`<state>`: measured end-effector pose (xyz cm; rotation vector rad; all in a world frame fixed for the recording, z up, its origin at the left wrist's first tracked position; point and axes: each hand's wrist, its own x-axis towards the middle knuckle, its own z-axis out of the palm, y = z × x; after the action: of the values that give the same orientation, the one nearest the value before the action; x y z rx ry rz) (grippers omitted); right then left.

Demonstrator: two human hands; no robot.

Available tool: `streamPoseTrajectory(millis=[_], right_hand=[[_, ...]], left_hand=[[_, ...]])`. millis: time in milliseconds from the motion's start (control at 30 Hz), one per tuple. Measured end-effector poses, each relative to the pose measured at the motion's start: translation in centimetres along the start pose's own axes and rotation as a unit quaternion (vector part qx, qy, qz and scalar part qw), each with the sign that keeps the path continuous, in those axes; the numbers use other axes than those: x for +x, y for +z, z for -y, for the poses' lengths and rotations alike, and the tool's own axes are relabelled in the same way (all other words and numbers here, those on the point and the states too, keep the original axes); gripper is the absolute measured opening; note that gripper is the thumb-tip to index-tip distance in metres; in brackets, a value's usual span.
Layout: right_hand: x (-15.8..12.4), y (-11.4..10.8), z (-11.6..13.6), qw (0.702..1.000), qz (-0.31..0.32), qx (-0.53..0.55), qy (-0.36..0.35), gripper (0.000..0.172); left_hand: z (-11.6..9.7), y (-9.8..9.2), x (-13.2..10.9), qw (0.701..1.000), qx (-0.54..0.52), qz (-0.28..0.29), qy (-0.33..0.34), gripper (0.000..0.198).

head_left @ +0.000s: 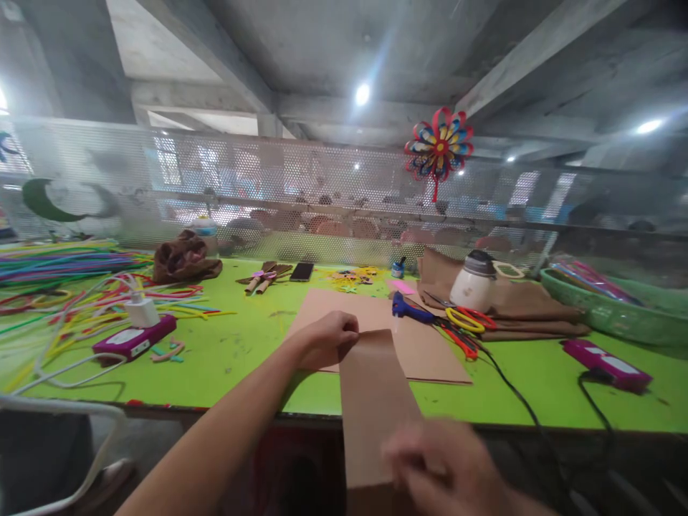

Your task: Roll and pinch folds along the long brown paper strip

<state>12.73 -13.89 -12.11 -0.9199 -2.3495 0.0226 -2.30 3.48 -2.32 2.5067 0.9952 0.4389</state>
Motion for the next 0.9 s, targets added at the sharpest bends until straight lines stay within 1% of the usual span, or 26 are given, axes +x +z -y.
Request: streamPoseTrajectory(millis=[67,200,267,300,367,467,533,633,767,900], right_hand=[[1.8,-2.4,-1.6,1.0,0.014,0.0,0.011,0.016],[6.1,-7.8,-5.7,0.998,0.041,-0.007,0.041,0.019],[7.9,-9.6,-7.5,0.997,0.058,-0.01,0.048,0.021],[8.6,-10.1,-8.3,0.996,0.07,-0.009,0.046,0.023],[9.3,-10.1,-9.5,0.996,0.076,-0.009,0.044,0.026],[9.2,-9.0,-10.7,0.995,0.075,0.014,0.065,0.027],[8.9,-8.1,-11.5,0.993,0.079,0.041,0.079,0.022],[8.6,-7.1,-12.5,0.992,0.069,0.065,0.083,0.013],[8.7,-6.5,-13.2,0.993,0.046,0.08,0.077,0.011],[8.9,-6.5,-13.4,0.99,0.033,0.102,0.092,0.011]], left_hand=[[-0.4,-0.1,-0.1,1.0,0.01,0.006,0.006,0.018],[-1.3,-0.3,-0.6,0.998,0.056,0.019,0.015,0.016],[-1.6,-0.3,-0.8,0.996,0.08,0.028,0.009,0.015],[-1.7,-0.3,-0.9,0.996,0.089,0.026,0.003,0.015],[-1.8,-0.2,-1.0,0.994,0.102,0.025,-0.011,0.014],[-1.8,-0.2,-0.7,0.994,0.1,0.031,-0.009,0.015],[-1.6,-0.2,-0.4,0.995,0.098,0.028,-0.004,0.016],[-1.2,0.0,-0.2,0.995,0.094,0.019,-0.015,0.015],[-0.5,0.2,0.1,0.997,0.05,0.033,-0.041,0.016],[0.4,0.2,0.3,0.996,-0.01,0.062,-0.057,0.017]])
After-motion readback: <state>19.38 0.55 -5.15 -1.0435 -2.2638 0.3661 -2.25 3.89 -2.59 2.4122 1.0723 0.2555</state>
